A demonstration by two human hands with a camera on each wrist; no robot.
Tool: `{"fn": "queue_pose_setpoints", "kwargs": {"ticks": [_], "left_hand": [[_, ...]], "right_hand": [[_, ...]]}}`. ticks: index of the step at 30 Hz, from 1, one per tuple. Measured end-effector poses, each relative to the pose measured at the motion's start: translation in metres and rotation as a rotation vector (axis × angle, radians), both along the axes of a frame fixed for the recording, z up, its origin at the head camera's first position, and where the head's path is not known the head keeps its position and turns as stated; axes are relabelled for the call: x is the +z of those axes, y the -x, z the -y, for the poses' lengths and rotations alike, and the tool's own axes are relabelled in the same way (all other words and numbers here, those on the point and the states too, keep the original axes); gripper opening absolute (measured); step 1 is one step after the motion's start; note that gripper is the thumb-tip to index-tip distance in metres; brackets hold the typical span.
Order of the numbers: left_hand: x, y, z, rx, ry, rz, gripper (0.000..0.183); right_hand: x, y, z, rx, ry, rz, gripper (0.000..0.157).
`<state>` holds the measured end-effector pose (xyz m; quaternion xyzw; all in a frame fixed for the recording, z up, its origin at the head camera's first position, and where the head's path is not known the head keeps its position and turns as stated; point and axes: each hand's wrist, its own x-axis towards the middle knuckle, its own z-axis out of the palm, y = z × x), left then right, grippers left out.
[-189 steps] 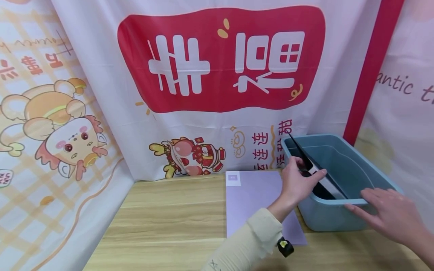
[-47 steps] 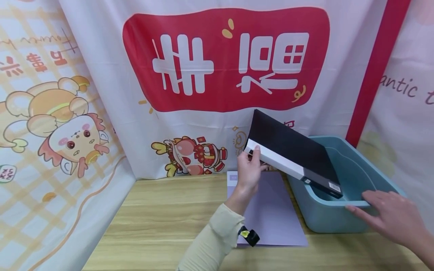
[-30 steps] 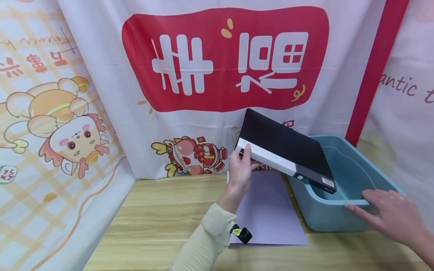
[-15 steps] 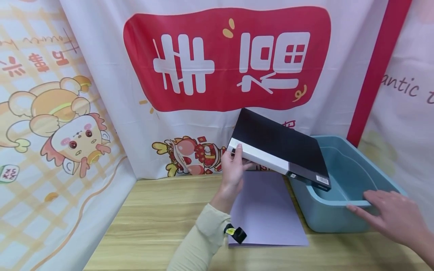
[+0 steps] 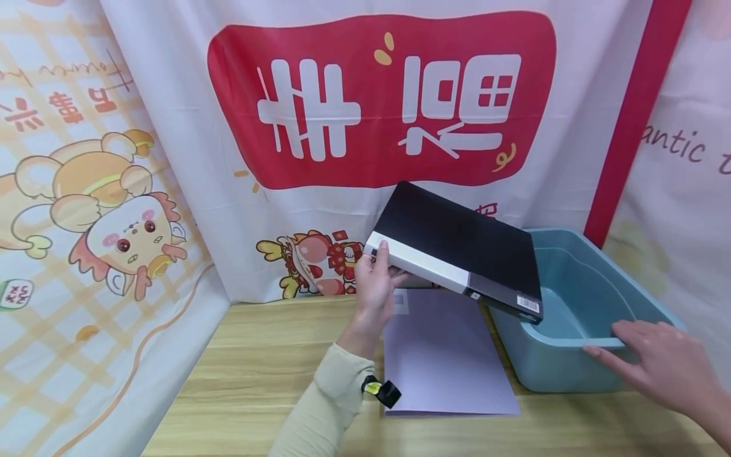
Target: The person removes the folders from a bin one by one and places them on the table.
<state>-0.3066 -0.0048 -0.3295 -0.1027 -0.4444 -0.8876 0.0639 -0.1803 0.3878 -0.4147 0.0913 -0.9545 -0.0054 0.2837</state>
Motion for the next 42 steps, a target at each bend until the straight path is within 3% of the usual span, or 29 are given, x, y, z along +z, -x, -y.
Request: {"fn": "queue_pose_setpoints", "kwargs": {"ticks": [7, 16, 34, 42], "left_hand": [[0.002, 0.004, 0.011, -0.035, 0.005, 0.014, 0.034], [0.001, 0.009, 0.027, -0.027, -0.01, 0.073, 0.036], [0.003, 0.02, 0.066, -0.04, 0.073, 0.137, 0.04], [-0.001, 0.027, 0.084, -0.074, 0.084, 0.218, 0.044]], "right_hand": [[0.003, 0.0, 0.0, 0.007, 0.003, -0.009, 0.047], [0.0, -0.002, -0.001, 0.02, 0.003, -0.036, 0.048], [0.003, 0.0, 0.0, 0.029, 0.011, -0.035, 0.047], [0.002, -0.002, 0.001, 0.042, 0.011, -0.045, 0.047]]}}
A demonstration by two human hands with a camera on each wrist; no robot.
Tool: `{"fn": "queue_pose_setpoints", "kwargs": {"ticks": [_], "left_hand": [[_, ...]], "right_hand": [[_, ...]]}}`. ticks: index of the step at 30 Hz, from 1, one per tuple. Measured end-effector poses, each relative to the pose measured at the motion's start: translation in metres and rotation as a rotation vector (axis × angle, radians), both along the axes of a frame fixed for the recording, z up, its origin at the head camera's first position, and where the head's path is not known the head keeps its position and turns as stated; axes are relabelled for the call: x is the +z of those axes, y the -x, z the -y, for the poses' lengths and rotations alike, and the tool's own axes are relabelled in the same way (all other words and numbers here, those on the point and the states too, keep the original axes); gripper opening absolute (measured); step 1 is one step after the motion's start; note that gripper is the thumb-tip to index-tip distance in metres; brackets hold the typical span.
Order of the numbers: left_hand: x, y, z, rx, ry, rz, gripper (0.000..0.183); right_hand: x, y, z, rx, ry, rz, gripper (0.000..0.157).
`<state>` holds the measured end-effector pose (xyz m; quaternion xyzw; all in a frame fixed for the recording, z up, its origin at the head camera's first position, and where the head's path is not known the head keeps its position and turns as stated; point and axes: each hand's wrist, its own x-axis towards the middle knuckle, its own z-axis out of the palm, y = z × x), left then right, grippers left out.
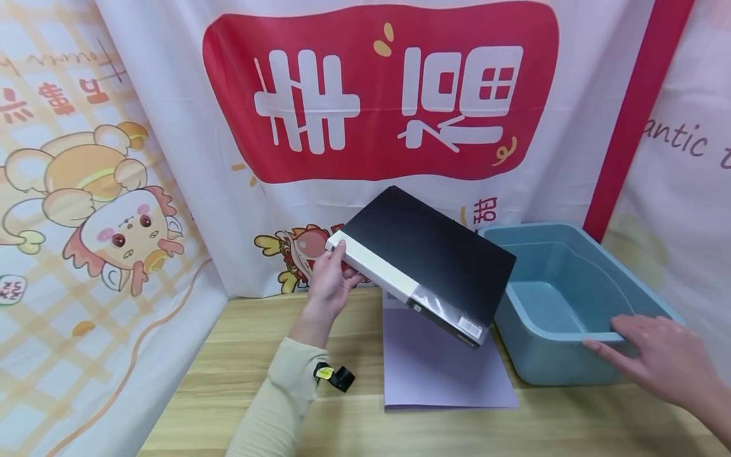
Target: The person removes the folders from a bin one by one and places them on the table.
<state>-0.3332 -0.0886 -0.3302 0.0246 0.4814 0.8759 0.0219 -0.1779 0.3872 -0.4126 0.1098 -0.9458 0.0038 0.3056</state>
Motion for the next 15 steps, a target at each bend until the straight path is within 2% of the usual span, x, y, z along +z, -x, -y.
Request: {"fn": "queue_pose_setpoints", "kwargs": {"ticks": [7, 15], "left_hand": [[-0.001, 0.003, 0.014, -0.026, 0.028, 0.043, 0.05], [-0.004, 0.005, 0.029, -0.03, 0.068, 0.059, 0.047]], "right_hand": [[-0.002, 0.001, -0.001, 0.004, 0.002, -0.002, 0.047], [-0.004, 0.0, -0.002, -0.008, 0.005, -0.003, 0.048]]}}
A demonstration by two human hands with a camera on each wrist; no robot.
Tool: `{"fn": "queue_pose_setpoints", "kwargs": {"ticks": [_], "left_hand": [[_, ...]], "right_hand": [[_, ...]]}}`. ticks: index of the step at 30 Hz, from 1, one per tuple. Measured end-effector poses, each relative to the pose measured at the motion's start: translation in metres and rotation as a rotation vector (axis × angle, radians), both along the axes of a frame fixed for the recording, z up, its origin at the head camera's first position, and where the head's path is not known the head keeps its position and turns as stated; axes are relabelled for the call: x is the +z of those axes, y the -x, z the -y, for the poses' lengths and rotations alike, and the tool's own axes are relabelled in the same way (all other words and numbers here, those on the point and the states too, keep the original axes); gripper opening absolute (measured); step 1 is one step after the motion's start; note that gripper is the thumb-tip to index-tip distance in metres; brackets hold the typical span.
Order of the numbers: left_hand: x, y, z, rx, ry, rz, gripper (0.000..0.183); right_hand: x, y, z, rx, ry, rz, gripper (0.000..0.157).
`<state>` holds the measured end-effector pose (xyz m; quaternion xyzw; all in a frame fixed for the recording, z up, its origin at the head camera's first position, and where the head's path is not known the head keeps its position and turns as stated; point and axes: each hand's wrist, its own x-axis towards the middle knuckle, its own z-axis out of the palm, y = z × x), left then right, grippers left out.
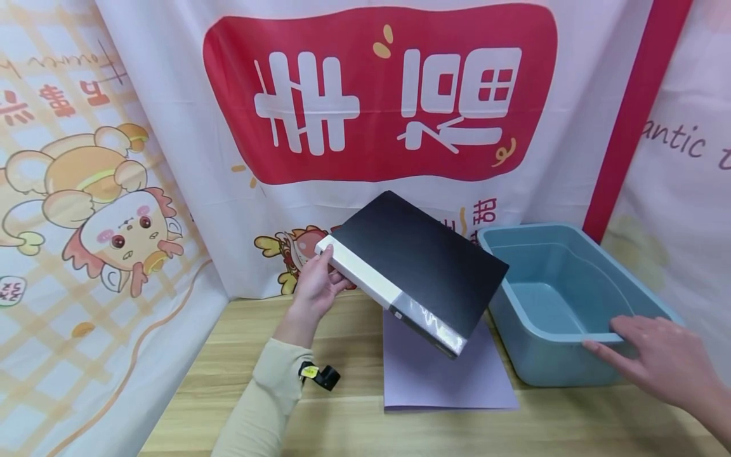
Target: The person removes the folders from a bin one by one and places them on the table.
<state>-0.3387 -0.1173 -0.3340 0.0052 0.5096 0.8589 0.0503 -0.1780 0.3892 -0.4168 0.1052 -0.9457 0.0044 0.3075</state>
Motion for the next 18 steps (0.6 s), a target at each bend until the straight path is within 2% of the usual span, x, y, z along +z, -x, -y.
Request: {"fn": "queue_pose_setpoints", "kwargs": {"ticks": [14, 18], "left_hand": [[-0.007, 0.007, 0.039, 0.021, 0.116, 0.059, 0.054], [-0.013, 0.007, 0.048, 0.013, 0.131, 0.058, 0.055]], "right_hand": [[0.001, 0.0, 0.0, 0.007, 0.001, -0.011, 0.049], [0.0, 0.001, -0.001, 0.01, -0.005, -0.002, 0.049]]}}
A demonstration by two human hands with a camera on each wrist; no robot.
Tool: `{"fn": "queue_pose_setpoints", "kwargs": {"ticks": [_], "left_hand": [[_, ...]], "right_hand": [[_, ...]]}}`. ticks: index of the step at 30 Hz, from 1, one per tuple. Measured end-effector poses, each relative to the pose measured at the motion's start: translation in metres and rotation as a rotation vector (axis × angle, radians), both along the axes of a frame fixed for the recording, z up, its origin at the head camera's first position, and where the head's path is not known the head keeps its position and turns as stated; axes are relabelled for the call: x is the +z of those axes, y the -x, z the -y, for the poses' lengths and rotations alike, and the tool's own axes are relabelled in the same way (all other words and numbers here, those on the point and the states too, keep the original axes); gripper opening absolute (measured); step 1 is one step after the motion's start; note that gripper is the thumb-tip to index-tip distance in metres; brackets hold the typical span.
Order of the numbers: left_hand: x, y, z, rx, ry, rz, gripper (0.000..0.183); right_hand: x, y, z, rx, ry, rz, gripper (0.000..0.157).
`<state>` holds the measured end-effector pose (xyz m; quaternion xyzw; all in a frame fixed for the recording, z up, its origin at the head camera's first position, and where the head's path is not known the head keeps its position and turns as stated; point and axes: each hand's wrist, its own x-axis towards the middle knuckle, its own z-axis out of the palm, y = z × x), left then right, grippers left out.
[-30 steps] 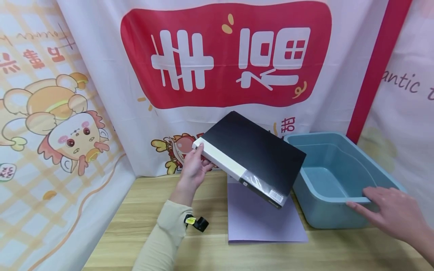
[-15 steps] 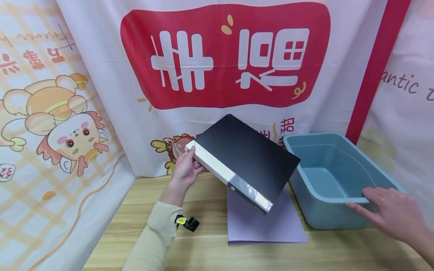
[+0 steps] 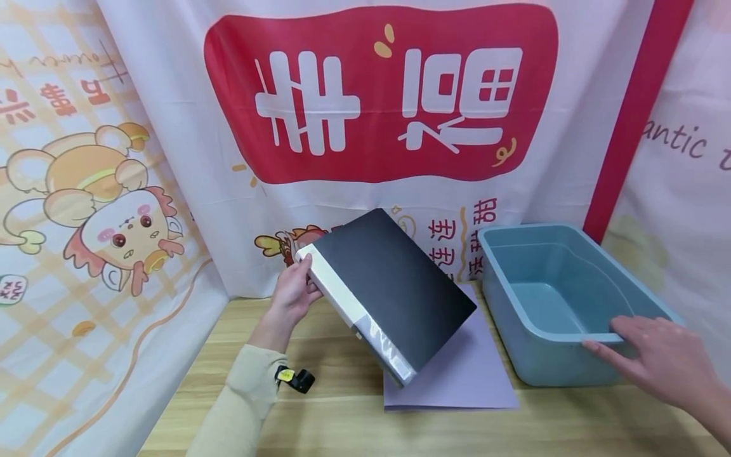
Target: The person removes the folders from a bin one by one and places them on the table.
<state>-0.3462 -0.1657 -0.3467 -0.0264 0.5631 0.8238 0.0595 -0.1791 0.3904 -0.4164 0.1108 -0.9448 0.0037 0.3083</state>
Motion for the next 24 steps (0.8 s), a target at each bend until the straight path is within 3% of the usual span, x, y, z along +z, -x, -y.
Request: {"fn": "queue_pose_setpoints", "kwargs": {"ticks": [14, 24], "left_hand": [[-0.013, 0.005, 0.031, -0.005, 0.075, 0.031, 0.058], [-0.019, 0.007, 0.052, 0.027, 0.114, 0.089, 0.058]], "right_hand": [[-0.002, -0.001, 0.0, 0.005, 0.004, -0.008, 0.048], [-0.001, 0.001, 0.001, 0.002, 0.008, -0.007, 0.048]]}}
